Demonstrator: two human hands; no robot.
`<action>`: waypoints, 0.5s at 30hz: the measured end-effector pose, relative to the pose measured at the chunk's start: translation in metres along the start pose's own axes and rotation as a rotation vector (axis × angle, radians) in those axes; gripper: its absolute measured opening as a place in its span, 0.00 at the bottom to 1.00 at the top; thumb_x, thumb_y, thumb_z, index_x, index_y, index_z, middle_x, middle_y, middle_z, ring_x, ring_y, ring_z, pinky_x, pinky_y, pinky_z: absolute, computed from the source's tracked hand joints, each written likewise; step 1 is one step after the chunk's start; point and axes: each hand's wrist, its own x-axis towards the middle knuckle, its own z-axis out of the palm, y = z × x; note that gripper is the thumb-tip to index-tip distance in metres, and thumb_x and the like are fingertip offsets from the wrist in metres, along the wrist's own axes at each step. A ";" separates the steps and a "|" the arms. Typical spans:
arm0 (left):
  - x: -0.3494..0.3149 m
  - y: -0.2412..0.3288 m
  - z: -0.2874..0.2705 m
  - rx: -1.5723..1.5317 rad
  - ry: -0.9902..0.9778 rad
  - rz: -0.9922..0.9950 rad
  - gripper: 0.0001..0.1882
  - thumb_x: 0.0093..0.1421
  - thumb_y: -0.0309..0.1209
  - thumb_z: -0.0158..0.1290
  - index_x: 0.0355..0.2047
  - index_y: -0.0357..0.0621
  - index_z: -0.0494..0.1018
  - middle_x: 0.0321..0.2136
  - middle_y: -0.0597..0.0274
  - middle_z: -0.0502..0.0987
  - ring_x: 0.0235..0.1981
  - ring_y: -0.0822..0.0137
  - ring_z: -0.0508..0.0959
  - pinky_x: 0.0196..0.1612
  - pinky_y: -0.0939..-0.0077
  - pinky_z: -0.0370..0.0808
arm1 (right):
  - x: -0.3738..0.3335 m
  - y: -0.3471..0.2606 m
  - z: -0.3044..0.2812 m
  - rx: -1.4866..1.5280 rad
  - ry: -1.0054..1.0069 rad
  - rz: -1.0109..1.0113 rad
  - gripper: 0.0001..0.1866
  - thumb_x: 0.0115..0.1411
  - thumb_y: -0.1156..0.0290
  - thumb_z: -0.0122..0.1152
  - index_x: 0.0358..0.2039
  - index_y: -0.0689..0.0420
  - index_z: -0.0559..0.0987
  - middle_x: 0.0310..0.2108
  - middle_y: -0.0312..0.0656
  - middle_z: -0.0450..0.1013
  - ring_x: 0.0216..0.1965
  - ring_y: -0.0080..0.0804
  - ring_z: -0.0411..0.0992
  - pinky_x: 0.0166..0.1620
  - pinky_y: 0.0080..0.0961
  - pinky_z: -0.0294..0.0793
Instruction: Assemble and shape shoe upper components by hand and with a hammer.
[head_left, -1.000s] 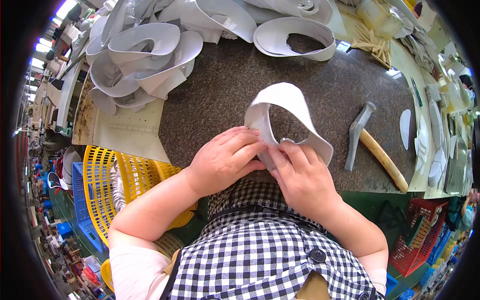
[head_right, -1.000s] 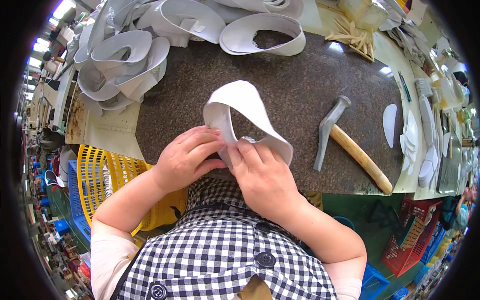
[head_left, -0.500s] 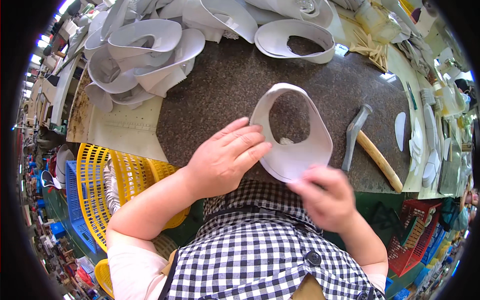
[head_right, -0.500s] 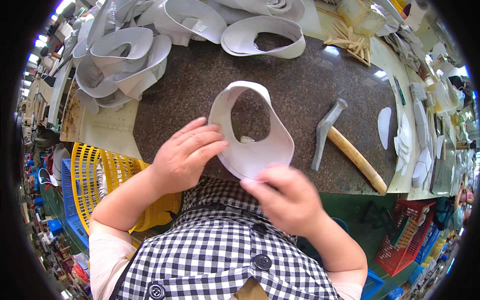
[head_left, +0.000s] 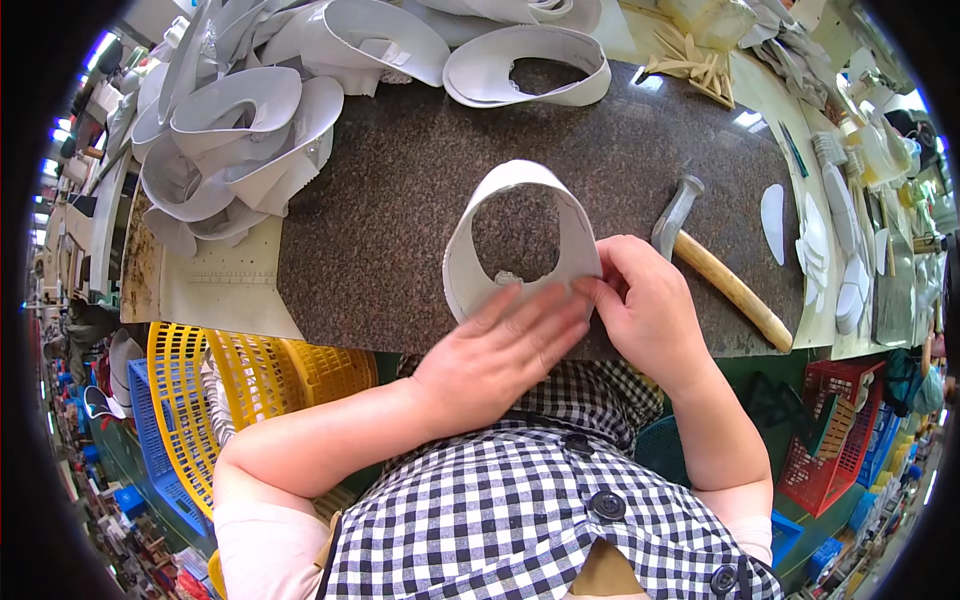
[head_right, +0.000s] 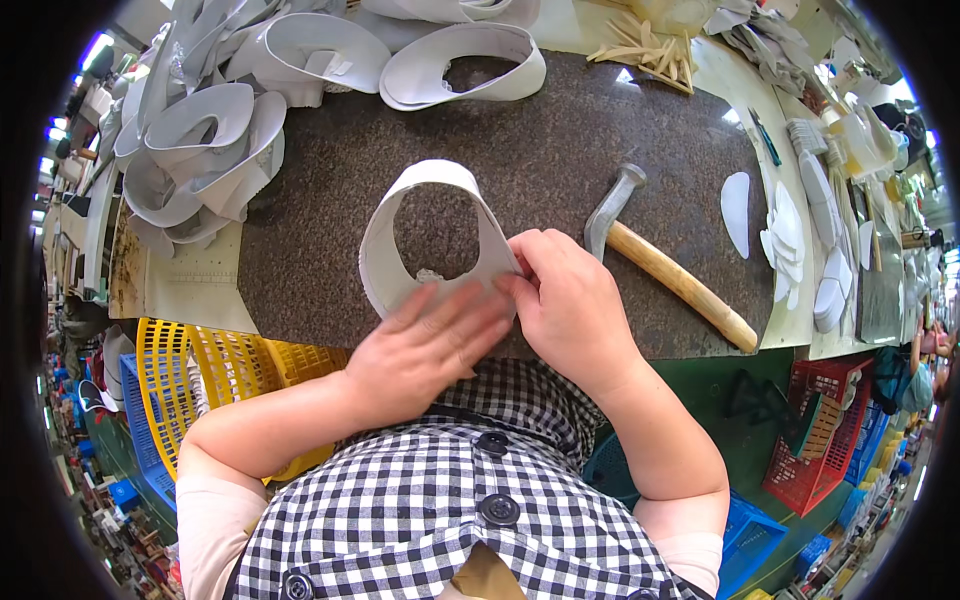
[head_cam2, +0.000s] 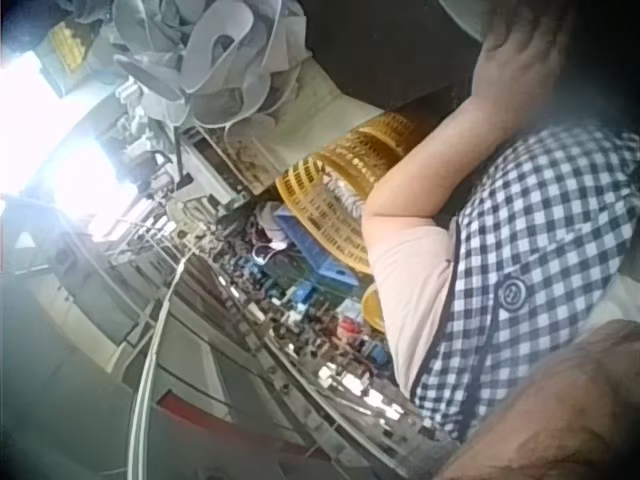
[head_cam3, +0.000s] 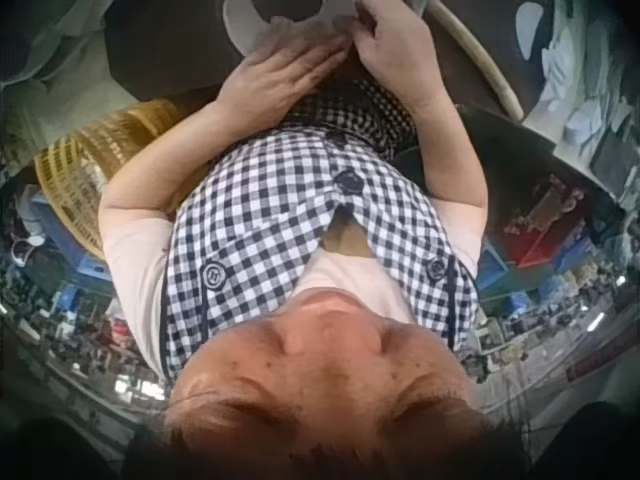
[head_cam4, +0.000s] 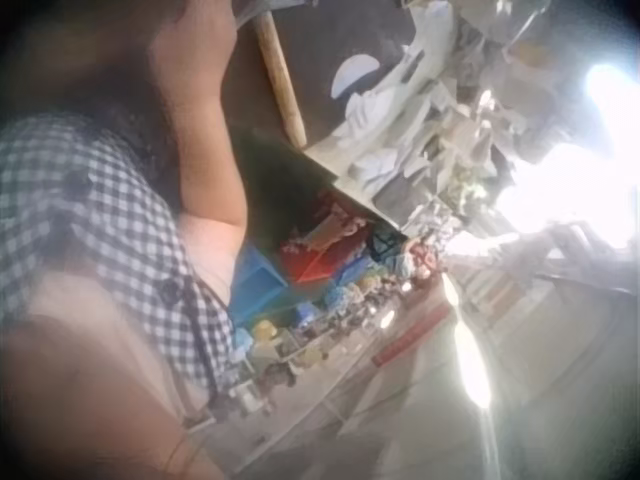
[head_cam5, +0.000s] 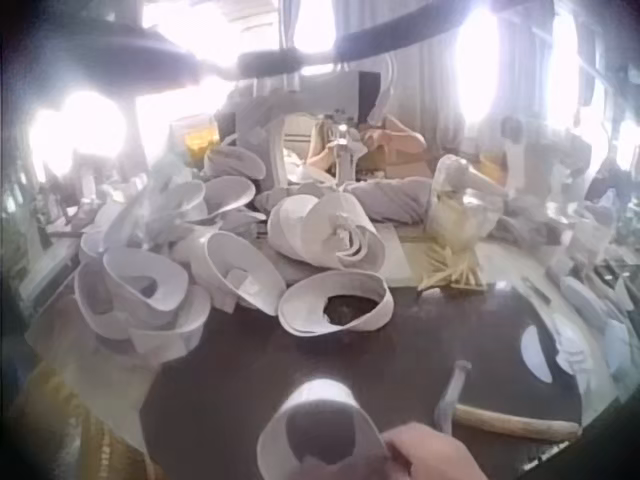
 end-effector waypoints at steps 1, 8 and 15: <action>0.001 0.001 0.001 0.019 0.016 0.060 0.29 0.57 0.36 0.49 0.59 0.42 0.66 0.62 0.53 0.63 0.65 0.57 0.62 0.67 0.57 0.55 | 0.001 0.002 -0.001 0.012 -0.018 0.020 0.07 0.56 0.76 0.60 0.36 0.60 0.75 0.33 0.46 0.74 0.32 0.43 0.74 0.35 0.34 0.73; 0.001 -0.003 -0.022 -0.245 0.289 0.015 0.19 0.59 0.30 0.50 0.50 0.40 0.73 0.53 0.52 0.74 0.55 0.60 0.74 0.59 0.61 0.69 | -0.013 -0.005 -0.021 0.419 -0.178 0.313 0.08 0.59 0.72 0.61 0.34 0.62 0.74 0.25 0.40 0.74 0.25 0.24 0.72 0.30 0.23 0.72; -0.007 -0.046 -0.048 -0.399 0.396 -0.103 0.19 0.47 0.20 0.58 0.41 0.45 0.75 0.43 0.61 0.79 0.50 0.58 0.77 0.58 0.57 0.70 | 0.006 -0.011 -0.050 -0.122 0.035 -0.306 0.36 0.44 0.64 0.73 0.55 0.50 0.69 0.51 0.42 0.69 0.58 0.40 0.63 0.61 0.39 0.60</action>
